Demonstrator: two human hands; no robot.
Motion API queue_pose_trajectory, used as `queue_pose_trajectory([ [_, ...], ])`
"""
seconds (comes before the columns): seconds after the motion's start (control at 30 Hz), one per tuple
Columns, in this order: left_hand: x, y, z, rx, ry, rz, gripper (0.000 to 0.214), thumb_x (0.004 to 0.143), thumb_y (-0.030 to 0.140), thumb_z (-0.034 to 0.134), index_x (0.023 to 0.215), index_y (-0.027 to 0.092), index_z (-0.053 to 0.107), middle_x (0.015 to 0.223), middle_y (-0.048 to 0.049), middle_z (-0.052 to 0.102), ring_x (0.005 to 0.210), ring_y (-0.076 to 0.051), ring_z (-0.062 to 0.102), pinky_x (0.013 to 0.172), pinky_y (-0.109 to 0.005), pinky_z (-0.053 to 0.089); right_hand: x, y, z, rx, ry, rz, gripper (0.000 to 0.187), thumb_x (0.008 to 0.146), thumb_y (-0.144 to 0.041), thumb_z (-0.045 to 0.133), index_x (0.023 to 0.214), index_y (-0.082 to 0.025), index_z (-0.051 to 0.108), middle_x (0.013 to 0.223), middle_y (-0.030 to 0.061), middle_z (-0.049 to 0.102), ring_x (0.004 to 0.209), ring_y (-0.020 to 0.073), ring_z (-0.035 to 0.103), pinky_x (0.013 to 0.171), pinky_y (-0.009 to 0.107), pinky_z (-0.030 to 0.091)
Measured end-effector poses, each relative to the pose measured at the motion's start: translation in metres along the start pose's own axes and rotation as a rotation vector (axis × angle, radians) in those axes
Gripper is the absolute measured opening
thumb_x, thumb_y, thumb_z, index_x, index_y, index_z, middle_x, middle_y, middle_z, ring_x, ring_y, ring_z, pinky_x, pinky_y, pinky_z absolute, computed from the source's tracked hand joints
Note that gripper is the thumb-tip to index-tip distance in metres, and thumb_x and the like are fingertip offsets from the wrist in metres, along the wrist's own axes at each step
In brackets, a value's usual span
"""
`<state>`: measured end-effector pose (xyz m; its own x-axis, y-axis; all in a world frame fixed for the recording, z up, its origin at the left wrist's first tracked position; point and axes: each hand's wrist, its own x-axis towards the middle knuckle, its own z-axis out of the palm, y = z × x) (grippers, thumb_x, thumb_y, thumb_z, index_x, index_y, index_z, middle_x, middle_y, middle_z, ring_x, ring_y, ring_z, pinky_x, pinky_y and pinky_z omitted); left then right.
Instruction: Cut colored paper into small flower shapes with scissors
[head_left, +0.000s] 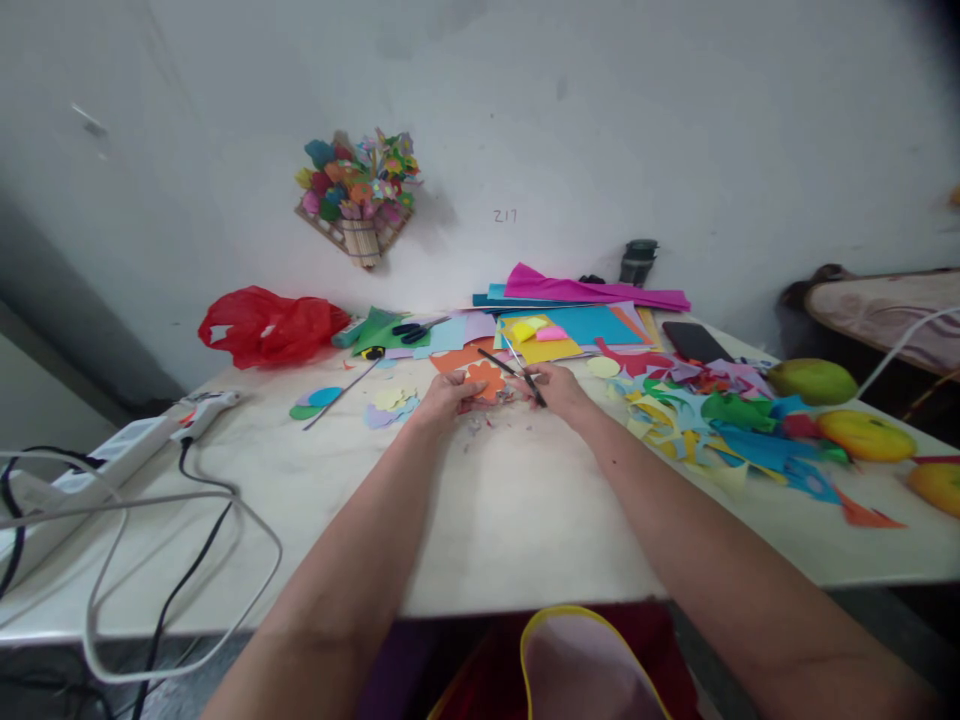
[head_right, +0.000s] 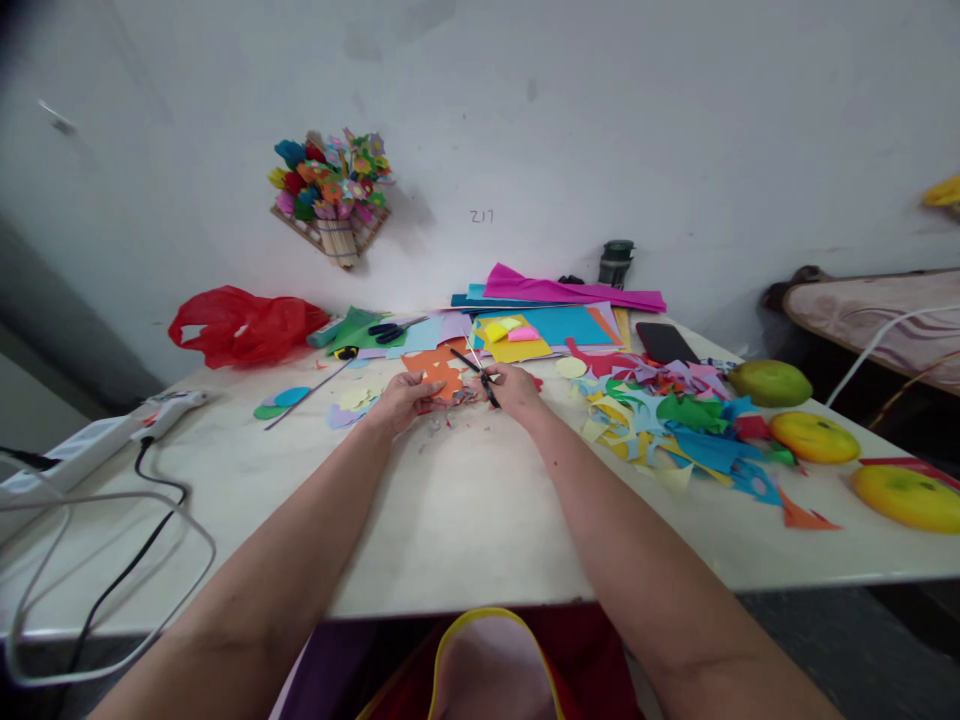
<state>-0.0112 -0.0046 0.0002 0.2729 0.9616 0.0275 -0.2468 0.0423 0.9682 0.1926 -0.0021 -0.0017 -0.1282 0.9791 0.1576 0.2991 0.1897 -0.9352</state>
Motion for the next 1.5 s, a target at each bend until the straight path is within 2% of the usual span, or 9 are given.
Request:
queue_pose_trajectory([
  [0.1,0.001,0.000,-0.002,-0.027,0.033,-0.002,0.031,0.052,0.023,0.086,0.068,0.012,0.063,0.067,-0.0057,0.070,0.063,-0.021,0.070,0.059,-0.027,0.056,-0.007,-0.005,-0.001,0.120,-0.024,0.065,0.033,0.071,-0.041,0.077,0.089,-0.017,0.062,0.062,-0.0002,0.064,0.044,0.0081,0.053,0.038,0.019,0.033],
  [0.23,0.002,-0.001,-0.005,-0.063,0.078,-0.003,0.027,0.055,0.018,0.083,0.067,0.012,0.060,0.068,-0.0055,0.070,0.063,-0.021,0.071,0.058,-0.027,0.056,-0.010,-0.003,-0.007,0.211,-0.203,0.012,0.028,0.078,-0.039,0.072,0.084,-0.016,0.058,0.067,0.0032,0.068,0.046,0.0088,0.057,0.036,0.018,0.033],
  [0.4,0.004,-0.001,-0.007,-0.066,0.089,0.000,0.021,0.060,0.015,0.080,0.068,0.011,0.062,0.069,-0.0071,0.070,0.062,-0.020,0.070,0.057,-0.025,0.056,-0.013,-0.006,-0.011,0.178,-0.334,0.018,0.024,0.083,-0.036,0.066,0.079,-0.015,0.056,0.065,0.0042,0.068,0.045,0.0090,0.056,0.035,0.018,0.033],
  [0.57,0.002,0.000,-0.007,-0.054,0.073,-0.007,0.020,0.062,0.015,0.080,0.073,0.009,0.064,0.071,-0.0080,0.071,0.061,-0.018,0.069,0.060,-0.025,0.057,-0.019,-0.015,-0.012,0.161,-0.414,0.028,0.023,0.080,-0.035,0.068,0.081,-0.015,0.057,0.064,0.0033,0.067,0.045,0.0088,0.056,0.035,0.017,0.032],
  [0.7,0.001,0.002,-0.007,-0.053,0.058,-0.019,0.023,0.060,0.016,0.082,0.073,0.010,0.064,0.072,-0.0080,0.071,0.068,-0.020,0.071,0.063,-0.026,0.057,-0.019,-0.017,-0.015,0.152,-0.446,0.031,0.025,0.078,-0.035,0.069,0.080,-0.015,0.056,0.065,0.0032,0.068,0.046,0.0084,0.057,0.035,0.016,0.032],
  [0.97,-0.001,0.004,-0.008,-0.053,0.040,-0.047,0.031,0.056,0.018,0.085,0.068,0.011,0.058,0.066,-0.0052,0.068,0.062,-0.019,0.071,0.061,-0.026,0.058,-0.017,-0.012,-0.016,0.105,-0.482,0.056,0.023,0.078,-0.034,0.068,0.085,-0.015,0.057,0.065,0.0031,0.068,0.045,0.0080,0.056,0.034,0.016,0.030],
  [1.2,0.000,0.003,-0.008,-0.030,0.021,-0.038,0.027,0.060,0.016,0.083,0.070,0.010,0.059,0.067,-0.0054,0.068,0.059,-0.018,0.070,0.061,-0.026,0.058,-0.017,-0.012,-0.016,0.099,-0.486,0.061,0.021,0.078,-0.033,0.068,0.083,-0.015,0.058,0.064,0.0030,0.067,0.044,0.0081,0.055,0.033,0.016,0.030],
  [1.5,-0.001,0.003,-0.008,-0.015,-0.003,-0.029,0.026,0.057,0.017,0.083,0.067,0.010,0.060,0.067,-0.0055,0.068,0.060,-0.018,0.070,0.060,-0.026,0.058,-0.016,-0.010,-0.016,0.099,-0.505,0.056,0.022,0.080,-0.033,0.066,0.088,-0.015,0.058,0.063,0.0020,0.066,0.043,0.0077,0.054,0.033,0.016,0.029],
])
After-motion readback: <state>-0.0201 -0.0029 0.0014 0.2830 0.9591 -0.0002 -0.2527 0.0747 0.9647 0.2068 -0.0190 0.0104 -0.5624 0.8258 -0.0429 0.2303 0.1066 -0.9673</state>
